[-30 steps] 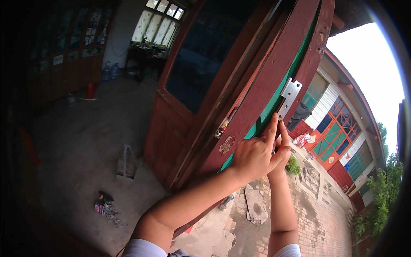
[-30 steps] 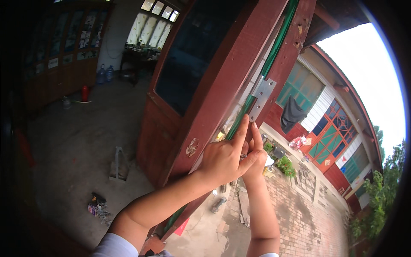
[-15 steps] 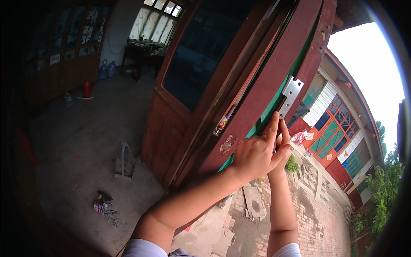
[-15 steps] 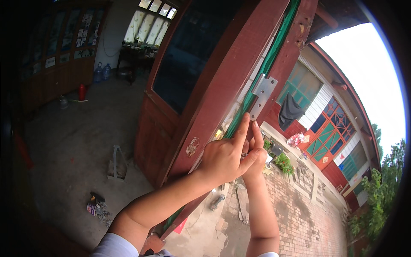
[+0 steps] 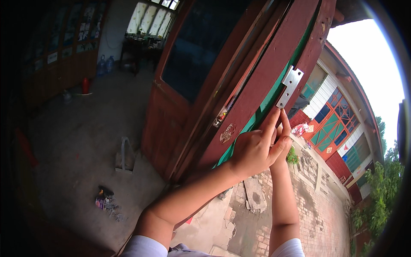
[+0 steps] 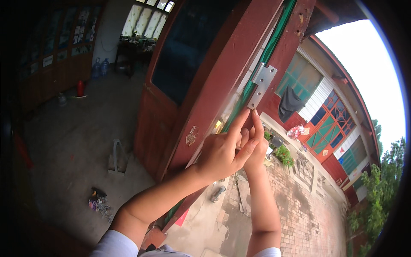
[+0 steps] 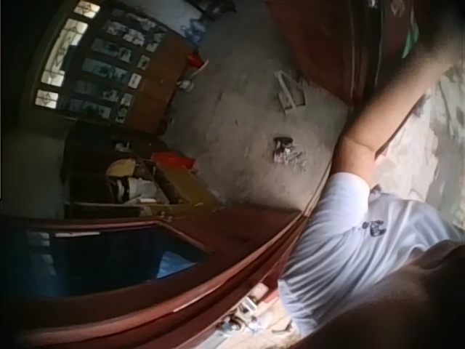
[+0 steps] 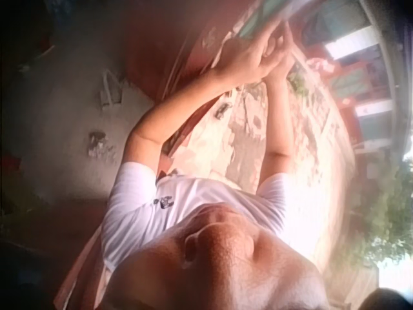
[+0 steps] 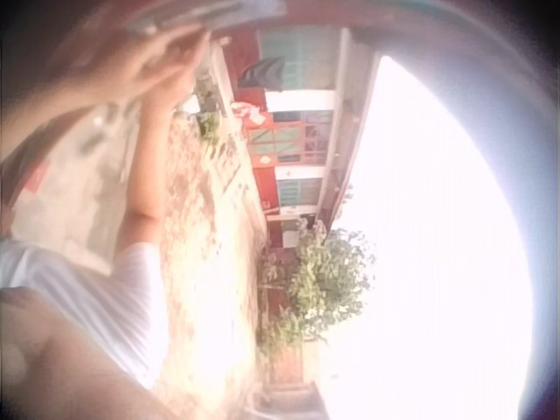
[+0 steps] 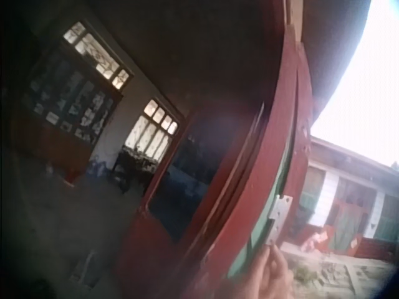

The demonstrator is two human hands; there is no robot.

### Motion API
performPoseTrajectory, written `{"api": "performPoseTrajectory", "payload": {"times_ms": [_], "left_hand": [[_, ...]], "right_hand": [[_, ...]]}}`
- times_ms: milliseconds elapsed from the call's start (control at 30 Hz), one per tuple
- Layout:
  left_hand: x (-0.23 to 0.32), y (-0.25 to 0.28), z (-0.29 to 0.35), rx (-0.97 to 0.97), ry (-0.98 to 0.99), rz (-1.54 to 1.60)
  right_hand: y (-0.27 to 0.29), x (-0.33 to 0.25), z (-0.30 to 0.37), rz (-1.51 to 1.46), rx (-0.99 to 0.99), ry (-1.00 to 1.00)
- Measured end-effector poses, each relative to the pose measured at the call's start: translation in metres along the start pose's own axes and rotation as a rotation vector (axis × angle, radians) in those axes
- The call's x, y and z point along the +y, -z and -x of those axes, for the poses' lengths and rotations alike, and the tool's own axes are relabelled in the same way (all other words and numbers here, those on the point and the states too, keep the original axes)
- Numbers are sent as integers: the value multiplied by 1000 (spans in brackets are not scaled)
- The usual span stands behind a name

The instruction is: The person aligns a metal hinge onto a wooden door frame and hammers fasteners into the hinge using a hammer.

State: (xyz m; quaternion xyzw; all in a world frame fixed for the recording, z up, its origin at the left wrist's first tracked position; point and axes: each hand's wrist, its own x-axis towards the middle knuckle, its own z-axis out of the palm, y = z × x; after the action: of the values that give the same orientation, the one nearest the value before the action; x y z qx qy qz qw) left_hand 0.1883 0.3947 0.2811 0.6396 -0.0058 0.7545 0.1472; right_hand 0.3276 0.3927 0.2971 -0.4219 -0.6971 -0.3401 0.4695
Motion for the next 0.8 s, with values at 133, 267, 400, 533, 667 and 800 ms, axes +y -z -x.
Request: {"api": "performPoseTrajectory", "payload": {"times_ms": [133,267,400,533,667,800], "left_hand": [[45,35,41,-208,334,371],[55,73,152,-341,882,430],[67,114,298,-114,1546,344],[91,151,410,235,2015,296],[111,176,447,330,2165,408],[122,179,452,526,2073,460]], "right_hand": [[4,-2,3,-89,-11,-94],[20,-21,13,-203,48,-54],[40,-46,90,-435,-98,-408],[15,-77,254,-497,-837,-1059],[8,-114,406,-662,-1224,-1325],[5,-164,422,-918,-1420,-1587]]}}
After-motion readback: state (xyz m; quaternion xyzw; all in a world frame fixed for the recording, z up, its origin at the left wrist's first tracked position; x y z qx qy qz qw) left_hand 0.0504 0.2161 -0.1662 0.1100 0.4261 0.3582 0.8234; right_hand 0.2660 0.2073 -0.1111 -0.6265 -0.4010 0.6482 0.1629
